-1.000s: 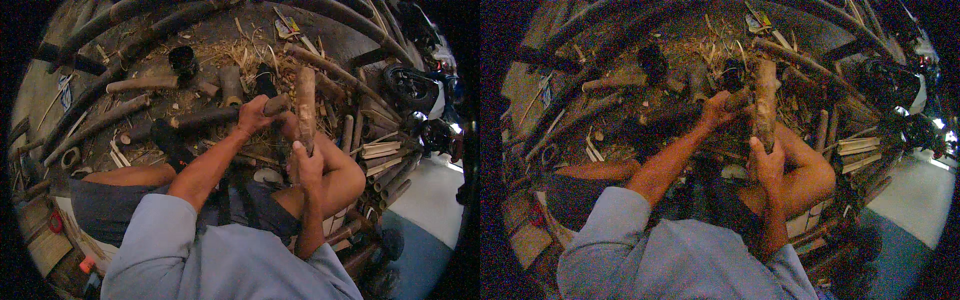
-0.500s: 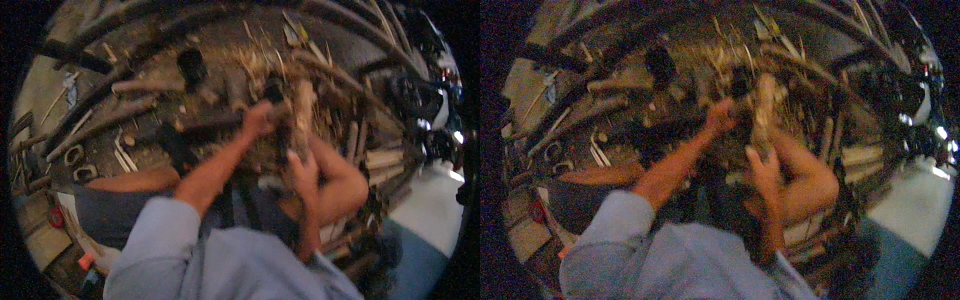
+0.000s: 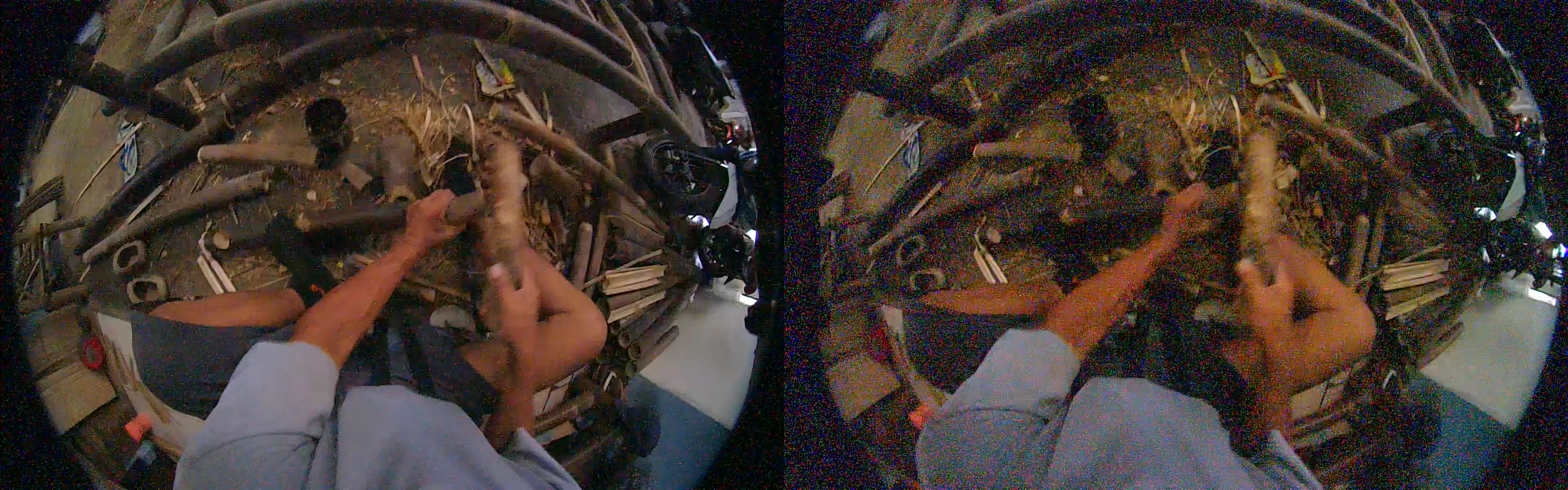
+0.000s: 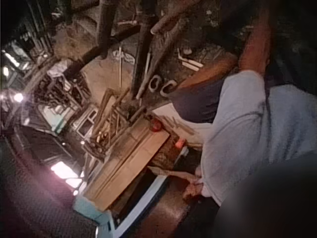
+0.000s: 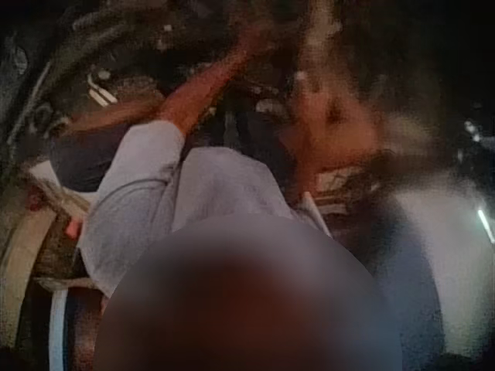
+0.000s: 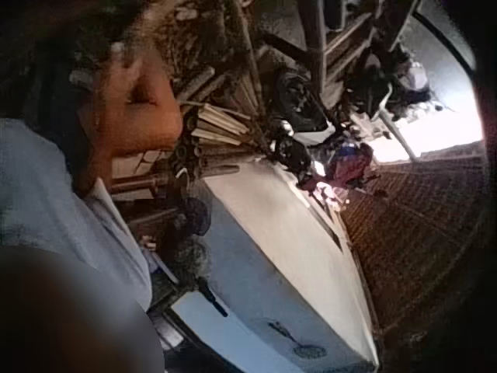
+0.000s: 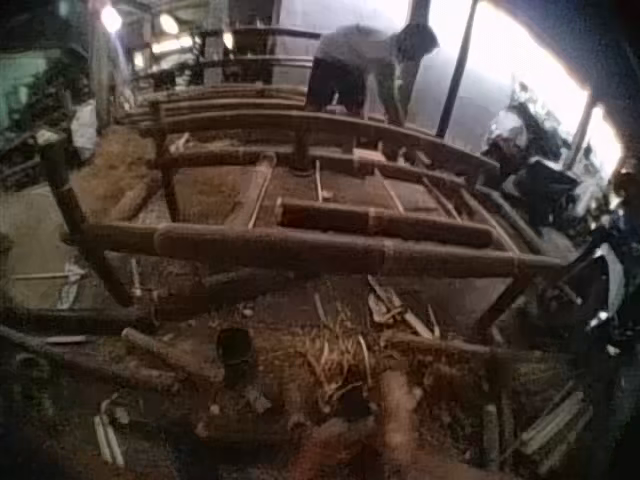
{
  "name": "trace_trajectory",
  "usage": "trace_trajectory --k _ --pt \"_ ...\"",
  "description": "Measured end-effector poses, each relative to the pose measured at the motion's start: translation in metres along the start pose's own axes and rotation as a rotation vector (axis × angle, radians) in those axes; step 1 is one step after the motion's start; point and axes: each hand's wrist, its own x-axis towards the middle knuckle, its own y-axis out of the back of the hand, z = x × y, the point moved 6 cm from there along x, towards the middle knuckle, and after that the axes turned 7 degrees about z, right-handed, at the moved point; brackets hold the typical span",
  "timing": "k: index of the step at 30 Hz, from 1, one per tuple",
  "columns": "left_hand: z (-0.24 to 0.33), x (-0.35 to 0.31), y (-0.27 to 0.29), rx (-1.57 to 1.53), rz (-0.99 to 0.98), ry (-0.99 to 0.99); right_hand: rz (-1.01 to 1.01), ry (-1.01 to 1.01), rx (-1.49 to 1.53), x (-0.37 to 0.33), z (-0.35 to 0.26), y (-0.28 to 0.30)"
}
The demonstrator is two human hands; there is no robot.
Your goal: The person sits on the floor and repeatedly fits smaller bamboo pieces into larger bamboo tubes, adjusting alignment and tapping them into place. The person handles multiple bamboo pieces and tubes, rotating and repositioning them to achieve a snug fit.
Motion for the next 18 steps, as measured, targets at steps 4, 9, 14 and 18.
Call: trace_trajectory --k 4,9,14,18 --pt "-0.014 0.01 -0.005 0.07 0.025 -0.15 0.157 0.181 0.015 0.005 -0.059 0.086" --pt "-0.017 0.016 -0.005 0.084 -0.059 -0.136 0.211 0.215 -0.154 -0.012 -0.075 0.018" --pt "-0.002 0.027 0.006 0.093 -0.04 -0.194 0.074 -0.121 -0.131 -0.005 0.023 0.018" --pt "0.004 0.016 -0.02 0.101 0.001 -0.193 0.156 -0.008 0.019 -0.011 0.026 0.06"
